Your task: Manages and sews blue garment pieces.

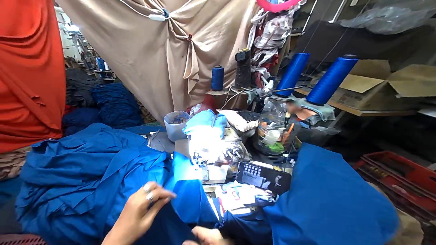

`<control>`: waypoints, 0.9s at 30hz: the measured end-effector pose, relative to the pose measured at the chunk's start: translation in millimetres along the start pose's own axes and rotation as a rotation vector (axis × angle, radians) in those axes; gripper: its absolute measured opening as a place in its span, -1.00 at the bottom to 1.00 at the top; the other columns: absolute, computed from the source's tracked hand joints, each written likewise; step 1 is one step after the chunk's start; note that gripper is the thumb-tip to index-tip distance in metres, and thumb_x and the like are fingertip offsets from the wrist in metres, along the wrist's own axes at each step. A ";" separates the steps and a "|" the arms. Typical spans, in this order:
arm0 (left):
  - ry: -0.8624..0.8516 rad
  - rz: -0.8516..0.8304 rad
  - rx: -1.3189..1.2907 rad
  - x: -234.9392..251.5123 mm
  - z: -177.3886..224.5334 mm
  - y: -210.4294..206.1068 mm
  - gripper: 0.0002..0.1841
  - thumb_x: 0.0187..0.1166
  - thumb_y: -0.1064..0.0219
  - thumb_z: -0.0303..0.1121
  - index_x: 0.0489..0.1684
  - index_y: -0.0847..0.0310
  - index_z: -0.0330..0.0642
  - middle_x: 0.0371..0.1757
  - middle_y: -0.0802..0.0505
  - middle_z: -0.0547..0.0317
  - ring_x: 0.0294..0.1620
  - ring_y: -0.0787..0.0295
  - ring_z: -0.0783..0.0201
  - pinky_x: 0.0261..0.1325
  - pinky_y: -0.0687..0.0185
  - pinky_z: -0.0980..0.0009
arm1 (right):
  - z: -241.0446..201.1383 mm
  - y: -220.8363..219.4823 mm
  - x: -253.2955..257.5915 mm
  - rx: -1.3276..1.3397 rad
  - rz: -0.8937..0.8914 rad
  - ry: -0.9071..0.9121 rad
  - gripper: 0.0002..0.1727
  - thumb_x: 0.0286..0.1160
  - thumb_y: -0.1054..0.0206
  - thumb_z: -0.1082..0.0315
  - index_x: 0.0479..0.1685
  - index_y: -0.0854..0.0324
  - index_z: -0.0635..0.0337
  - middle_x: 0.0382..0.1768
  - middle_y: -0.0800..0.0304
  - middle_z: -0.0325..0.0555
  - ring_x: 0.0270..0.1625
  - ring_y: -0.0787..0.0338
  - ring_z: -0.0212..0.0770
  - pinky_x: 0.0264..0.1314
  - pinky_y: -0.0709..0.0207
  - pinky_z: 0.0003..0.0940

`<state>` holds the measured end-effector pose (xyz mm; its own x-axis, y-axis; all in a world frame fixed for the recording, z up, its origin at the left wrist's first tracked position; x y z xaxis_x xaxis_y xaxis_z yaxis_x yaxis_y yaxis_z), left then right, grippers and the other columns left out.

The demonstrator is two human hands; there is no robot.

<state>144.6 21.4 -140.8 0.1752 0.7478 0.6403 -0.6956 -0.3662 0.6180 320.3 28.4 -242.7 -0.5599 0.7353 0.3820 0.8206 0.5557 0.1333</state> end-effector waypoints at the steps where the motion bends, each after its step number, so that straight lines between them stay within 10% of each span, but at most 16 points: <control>1: -0.035 -0.019 0.049 23.5 -4.7 -9.4 -0.76 0.74 -0.23 -0.18 -0.07 -0.87 0.05 -0.17 -0.86 0.32 -0.08 -0.76 0.48 0.09 -0.70 0.47 | 4.0 8.8 8.2 0.009 0.061 -0.037 -0.80 0.52 -0.44 0.38 -0.27 -0.75 0.41 -0.45 -0.80 -0.10 -0.39 -0.74 -0.46 -0.24 -0.65 -0.48; 9: 0.324 -0.286 0.125 82.4 -120.2 -121.2 -0.75 0.65 -0.35 -0.25 -0.12 -0.89 -0.23 -0.02 -0.90 -0.04 0.17 -0.81 0.04 0.40 -0.61 0.04 | 129.4 61.6 53.9 -0.251 0.291 -0.392 -0.67 0.51 -0.44 0.16 -0.28 -0.78 0.33 -0.40 -0.79 -0.04 -0.26 -0.76 -0.20 -0.04 -0.63 -0.16; 17: 0.353 -0.192 0.090 72.5 -121.9 -124.8 -0.77 0.59 -0.39 -0.28 -0.07 -0.87 -0.25 0.08 -0.89 -0.03 0.22 -0.81 0.10 0.44 -0.62 0.16 | 98.1 85.6 58.4 -0.351 0.609 -0.208 -0.77 0.36 -0.52 0.25 -0.29 -0.81 0.29 -0.23 -0.81 -0.01 -0.15 -0.79 -0.19 -0.01 -0.67 -0.25; 21: 0.365 -0.187 0.112 73.6 -123.3 -129.2 -0.75 0.62 -0.31 -0.37 0.01 -0.84 -0.33 0.15 -0.89 -0.11 0.28 -0.81 0.06 0.50 -0.58 0.16 | 121.0 88.2 67.3 -0.146 0.450 -0.330 -0.71 0.42 -0.51 0.27 -0.02 -0.74 0.31 -0.21 -0.85 -0.08 -0.16 -0.81 -0.31 0.02 -0.69 -0.33; 27: 0.404 -0.237 0.078 67.8 -112.0 -129.6 -0.73 0.66 -0.27 -0.33 0.00 -0.84 -0.30 0.14 -0.88 -0.10 0.27 -0.80 0.04 0.45 -0.60 0.08 | 123.8 73.7 49.5 0.022 0.324 -0.403 -0.85 0.48 -0.45 0.36 -0.26 -0.81 0.30 -0.33 -0.84 -0.20 -0.20 -0.77 -0.47 0.04 -0.65 -0.45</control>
<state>168.5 181.7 -228.5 0.0269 0.9657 0.2582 -0.6118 -0.1884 0.7682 339.0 153.8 -327.2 -0.2808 0.9596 0.0175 0.9590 0.2798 0.0457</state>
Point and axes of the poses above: each hand's wrist, its own x-axis towards the middle knuckle, its own y-axis out of the back of the hand, z = x × y, the point moved 9 cm from there along x, towards the middle knuckle
